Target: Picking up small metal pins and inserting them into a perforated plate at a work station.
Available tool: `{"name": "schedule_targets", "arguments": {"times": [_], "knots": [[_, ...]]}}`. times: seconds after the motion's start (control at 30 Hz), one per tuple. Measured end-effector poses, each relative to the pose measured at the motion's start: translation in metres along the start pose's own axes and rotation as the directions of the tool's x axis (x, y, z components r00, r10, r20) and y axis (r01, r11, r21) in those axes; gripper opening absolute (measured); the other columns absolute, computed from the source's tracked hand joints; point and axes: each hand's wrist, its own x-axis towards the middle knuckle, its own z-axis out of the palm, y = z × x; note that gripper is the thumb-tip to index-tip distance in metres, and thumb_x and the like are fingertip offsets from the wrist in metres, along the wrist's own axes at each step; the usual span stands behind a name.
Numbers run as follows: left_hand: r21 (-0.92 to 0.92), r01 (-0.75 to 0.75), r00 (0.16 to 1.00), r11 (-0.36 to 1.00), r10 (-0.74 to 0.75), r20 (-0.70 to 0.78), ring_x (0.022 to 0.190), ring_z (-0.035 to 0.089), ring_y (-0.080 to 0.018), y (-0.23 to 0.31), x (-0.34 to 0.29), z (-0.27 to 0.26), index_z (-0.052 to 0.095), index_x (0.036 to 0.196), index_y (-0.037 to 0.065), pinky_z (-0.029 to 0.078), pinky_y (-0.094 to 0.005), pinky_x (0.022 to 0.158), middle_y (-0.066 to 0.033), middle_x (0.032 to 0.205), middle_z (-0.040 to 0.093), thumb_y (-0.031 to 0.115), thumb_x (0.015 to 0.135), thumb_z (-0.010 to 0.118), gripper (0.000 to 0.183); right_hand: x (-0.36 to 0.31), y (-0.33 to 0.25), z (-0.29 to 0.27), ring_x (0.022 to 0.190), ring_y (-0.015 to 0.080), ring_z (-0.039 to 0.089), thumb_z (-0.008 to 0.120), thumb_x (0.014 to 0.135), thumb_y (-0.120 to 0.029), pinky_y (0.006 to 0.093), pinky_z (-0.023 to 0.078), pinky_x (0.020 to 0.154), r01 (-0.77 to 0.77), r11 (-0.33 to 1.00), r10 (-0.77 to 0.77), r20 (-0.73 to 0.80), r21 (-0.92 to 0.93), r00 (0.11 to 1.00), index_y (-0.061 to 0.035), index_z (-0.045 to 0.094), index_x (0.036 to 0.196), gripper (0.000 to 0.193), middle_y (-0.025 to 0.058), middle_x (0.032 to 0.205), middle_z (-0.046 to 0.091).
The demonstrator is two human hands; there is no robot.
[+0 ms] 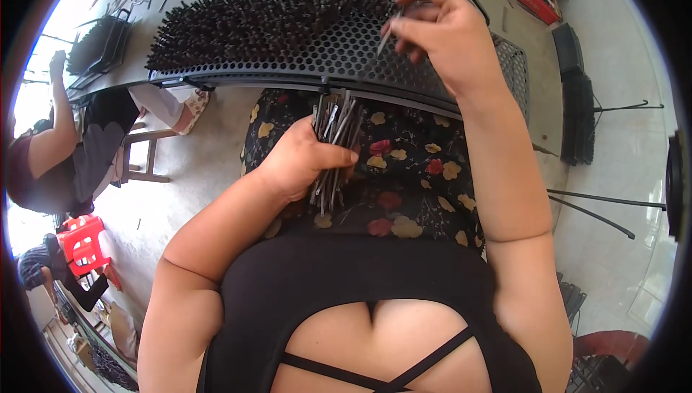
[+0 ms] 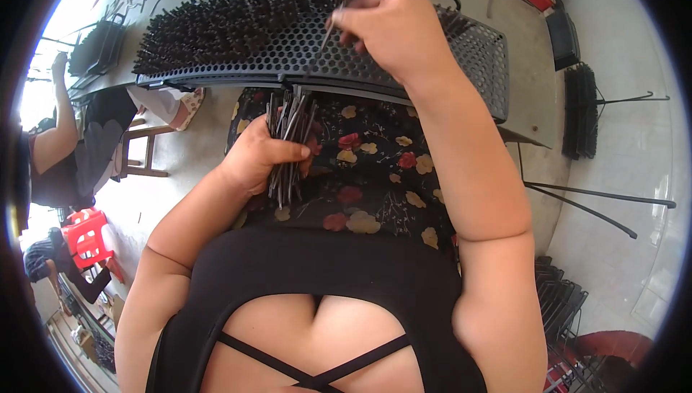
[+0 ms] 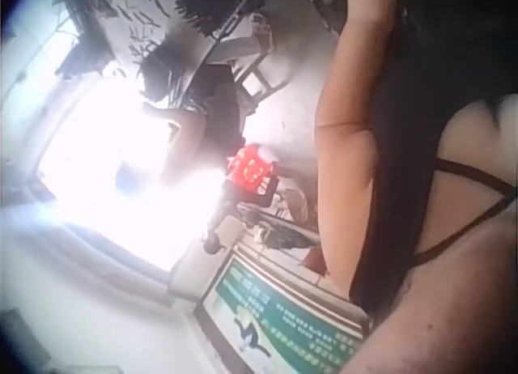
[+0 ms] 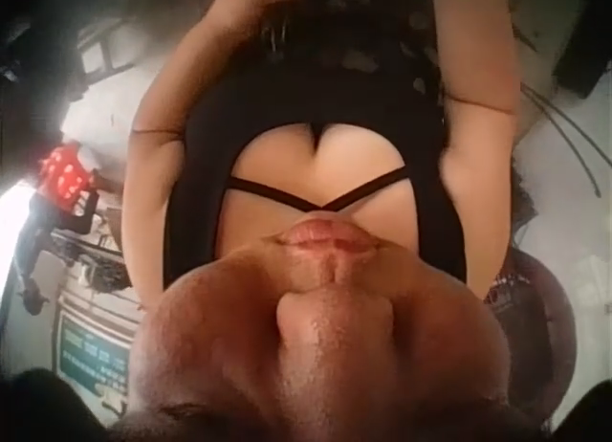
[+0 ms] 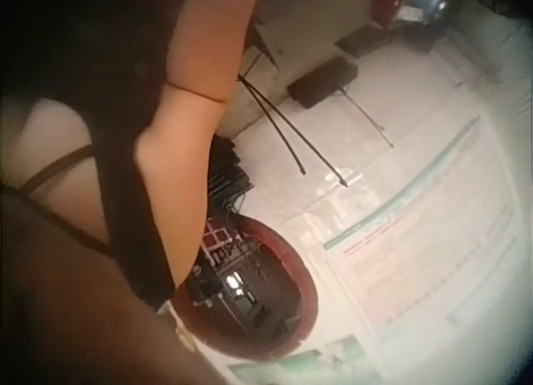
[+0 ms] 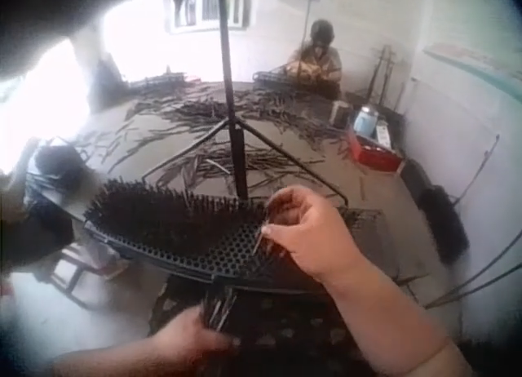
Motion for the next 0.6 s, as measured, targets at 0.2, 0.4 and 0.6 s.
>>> {"name": "schedule_targets", "arguments": {"times": [0.2,0.4,0.6], "knots": [[-0.082,-0.086,0.987,0.993,0.074,-0.14,0.065,0.061,-0.0164,-0.009,0.0,-0.003,0.061,0.099,0.0,0.05,-0.0288,0.06,-0.0064,0.08,0.063,-0.002,0.075,0.067,0.025,0.037,0.004,0.034,0.078,0.0291,0.069,0.071,0.081,0.0,0.0356,0.053,0.069,0.415,0.577,-0.681,-0.133,-0.704,0.72,-0.0035,0.061,0.1,0.022,0.0145,0.084,0.068],[-0.062,-0.123,0.987,0.99,0.115,-0.112,0.065,0.059,-0.0155,-0.008,0.0,-0.004,0.06,0.095,0.002,0.049,-0.0288,0.061,-0.0051,0.079,0.062,-0.002,0.075,0.068,0.022,0.04,-0.001,0.036,0.08,0.0327,0.069,0.07,0.081,0.001,0.0372,0.054,0.07,0.414,0.534,-0.639,-0.031,-0.737,0.769,-0.0034,0.061,0.103,0.024,0.0161,0.086,0.068],[-0.064,-0.114,0.987,0.991,0.105,-0.122,0.067,0.06,-0.016,-0.007,0.005,-0.007,0.059,0.097,0.001,0.049,-0.0289,0.061,-0.0058,0.08,0.062,-0.002,0.075,0.069,0.025,0.043,0.013,0.034,0.077,0.0115,0.07,0.073,0.083,-0.005,0.0237,0.053,0.071,0.41,0.586,-0.632,-0.077,-0.699,0.771,-0.0086,0.067,0.104,0.022,0.0044,0.085,0.073]]}}
